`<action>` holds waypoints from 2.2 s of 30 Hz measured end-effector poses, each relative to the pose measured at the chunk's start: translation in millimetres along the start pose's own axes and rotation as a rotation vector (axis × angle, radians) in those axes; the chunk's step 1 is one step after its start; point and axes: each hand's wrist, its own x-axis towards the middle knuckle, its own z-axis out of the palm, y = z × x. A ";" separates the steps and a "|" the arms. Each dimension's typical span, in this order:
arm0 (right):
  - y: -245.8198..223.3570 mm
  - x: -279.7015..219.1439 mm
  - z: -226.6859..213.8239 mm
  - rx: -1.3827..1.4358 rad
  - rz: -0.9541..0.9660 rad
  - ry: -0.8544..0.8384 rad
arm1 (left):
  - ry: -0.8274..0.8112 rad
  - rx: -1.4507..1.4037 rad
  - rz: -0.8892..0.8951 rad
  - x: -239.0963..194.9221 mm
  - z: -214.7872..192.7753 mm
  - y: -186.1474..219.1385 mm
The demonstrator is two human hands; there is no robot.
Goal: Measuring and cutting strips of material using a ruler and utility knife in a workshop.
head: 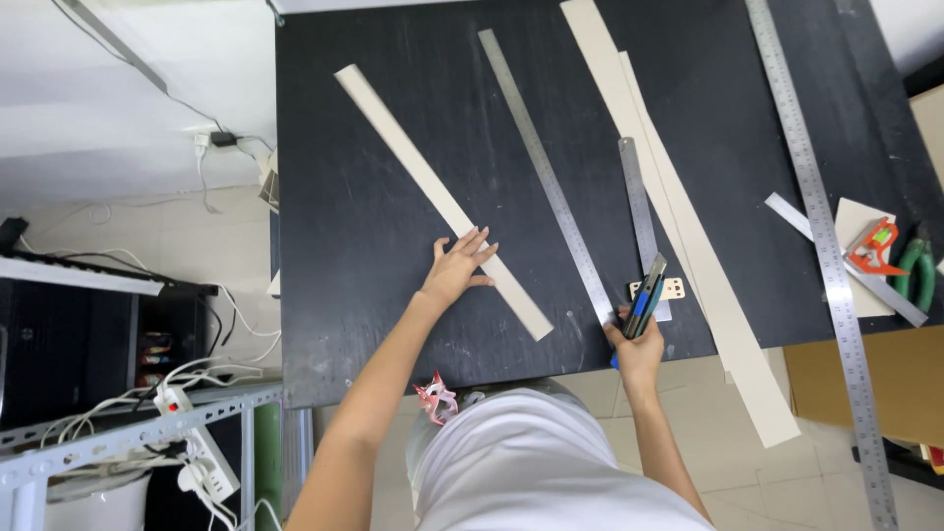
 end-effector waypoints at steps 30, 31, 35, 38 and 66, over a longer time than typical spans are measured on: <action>-33.9 57.8 -7.9 -0.386 -0.238 -0.192 | 0.333 -0.155 0.054 -66.6 12.8 16.3; -38.1 60.9 -7.7 -0.372 -0.255 -0.192 | 0.449 -0.091 -0.202 -71.2 10.5 -3.3; -29.6 70.6 -9.8 -0.464 -0.341 -0.208 | 0.675 0.220 -0.696 -106.2 9.9 -119.7; 26.3 101.6 -15.6 -0.436 -0.331 0.062 | 0.614 0.050 -0.888 -143.9 -13.7 -183.2; -7.1 61.0 46.8 -0.358 -0.826 0.080 | 1.201 -0.828 -0.691 -212.5 2.2 -256.3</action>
